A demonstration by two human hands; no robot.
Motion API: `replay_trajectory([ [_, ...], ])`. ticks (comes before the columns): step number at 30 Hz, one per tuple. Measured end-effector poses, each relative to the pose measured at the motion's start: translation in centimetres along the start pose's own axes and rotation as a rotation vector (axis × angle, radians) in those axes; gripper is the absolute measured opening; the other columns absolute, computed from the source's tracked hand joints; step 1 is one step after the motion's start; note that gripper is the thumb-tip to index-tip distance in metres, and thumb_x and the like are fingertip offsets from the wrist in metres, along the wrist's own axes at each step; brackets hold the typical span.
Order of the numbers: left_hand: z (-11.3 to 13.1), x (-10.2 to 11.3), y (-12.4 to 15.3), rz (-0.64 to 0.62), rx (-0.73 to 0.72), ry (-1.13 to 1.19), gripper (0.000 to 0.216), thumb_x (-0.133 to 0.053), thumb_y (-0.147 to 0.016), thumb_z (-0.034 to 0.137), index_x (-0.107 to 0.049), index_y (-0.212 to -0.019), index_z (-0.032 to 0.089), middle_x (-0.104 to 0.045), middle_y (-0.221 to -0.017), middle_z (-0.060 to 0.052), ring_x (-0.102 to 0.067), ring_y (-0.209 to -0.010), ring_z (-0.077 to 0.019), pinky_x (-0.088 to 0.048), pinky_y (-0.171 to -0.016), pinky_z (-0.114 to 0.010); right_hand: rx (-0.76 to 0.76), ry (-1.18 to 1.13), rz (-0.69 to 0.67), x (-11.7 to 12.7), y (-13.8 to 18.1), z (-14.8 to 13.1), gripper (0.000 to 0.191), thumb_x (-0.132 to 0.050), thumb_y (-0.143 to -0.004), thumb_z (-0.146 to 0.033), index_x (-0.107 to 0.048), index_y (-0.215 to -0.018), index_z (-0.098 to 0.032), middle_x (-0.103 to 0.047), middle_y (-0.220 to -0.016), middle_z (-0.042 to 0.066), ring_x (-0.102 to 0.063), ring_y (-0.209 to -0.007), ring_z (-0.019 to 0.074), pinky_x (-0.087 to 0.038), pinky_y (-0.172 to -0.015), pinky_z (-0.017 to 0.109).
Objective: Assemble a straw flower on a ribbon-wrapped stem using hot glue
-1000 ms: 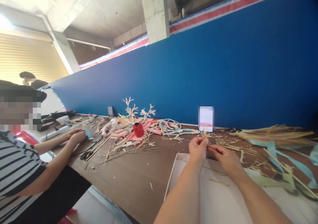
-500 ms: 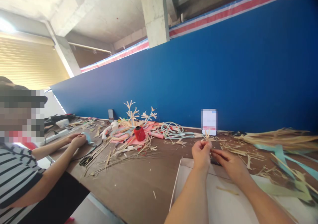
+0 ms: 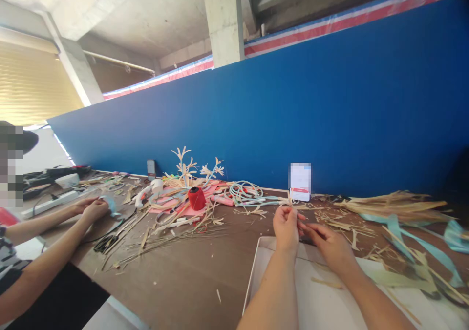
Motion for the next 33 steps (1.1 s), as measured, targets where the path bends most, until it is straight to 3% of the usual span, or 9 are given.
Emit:
replay_trajectory([
  [8, 0.3, 1.0, -0.7, 0.123, -0.043, 0.040, 0.038, -0.062, -0.065, 0.048, -0.046, -0.076, 0.016, -0.058, -0.060, 0.002, -0.049, -0.042, -0.0059, -0.038, -0.038, -0.016, -0.047, -0.083, 0.110, 0.4, 0.2, -0.2, 0.037, -0.050, -0.074, -0.050, -0.068, -0.083, -0.018, -0.066, -0.064, 0.004, -0.056, -0.057, 0.0186, -0.043, -0.057, 0.029],
  [15, 0.3, 1.3, -0.9, 0.125, -0.031, 0.102, 0.038, -0.063, -0.064, 0.047, -0.046, -0.078, 0.016, -0.058, -0.061, 0.002, -0.048, -0.042, -0.0050, -0.037, -0.038, -0.016, -0.231, -0.626, 0.281, 1.0, -0.3, 1.3, 0.037, -0.063, -0.067, -0.048, -0.063, -0.086, -0.016, -0.058, -0.069, 0.002, -0.042, -0.046, 0.0077, -0.030, -0.038, 0.020],
  [20, 0.5, 0.9, -0.5, 0.110, -0.040, 0.069, 0.034, -0.061, -0.068, 0.043, -0.046, -0.078, 0.015, -0.058, -0.062, 0.001, -0.047, -0.042, -0.0048, -0.036, -0.038, -0.015, -0.199, -0.896, 0.409, 2.8, -0.7, -0.6, 0.032, -0.070, -0.064, -0.039, -0.064, -0.084, -0.015, -0.054, -0.071, 0.001, -0.040, -0.049, 0.0046, -0.025, -0.034, 0.014],
  [29, -0.2, 0.3, -0.3, 0.060, -0.025, -0.002, 0.026, -0.056, -0.072, 0.039, -0.044, -0.078, 0.016, -0.057, -0.061, 0.001, -0.043, -0.038, -0.0040, -0.032, -0.034, -0.014, -0.063, -0.854, 0.516, 6.9, -2.3, -5.3, 0.029, -0.072, -0.061, -0.035, -0.066, -0.080, -0.015, -0.054, -0.071, 0.001, -0.036, -0.047, 0.0027, -0.021, -0.033, 0.012],
  [33, -0.4, 0.2, -0.3, 0.069, -0.016, 0.017, 0.026, -0.055, -0.073, 0.040, -0.043, -0.078, 0.017, -0.055, -0.058, 0.003, -0.042, -0.038, -0.0044, -0.032, -0.034, -0.015, -0.062, -0.643, 0.526, 9.2, -4.0, -6.9, 0.030, -0.070, -0.061, -0.039, -0.066, -0.081, -0.017, -0.057, -0.075, 0.001, -0.037, -0.047, 0.0034, -0.024, -0.034, 0.014],
])
Point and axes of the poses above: each hand's wrist, its own y-axis away from the middle knuckle, its own x-axis out of the back of the hand, z = x × y, the point moved 2 cm from there along -y, towards the middle knuckle
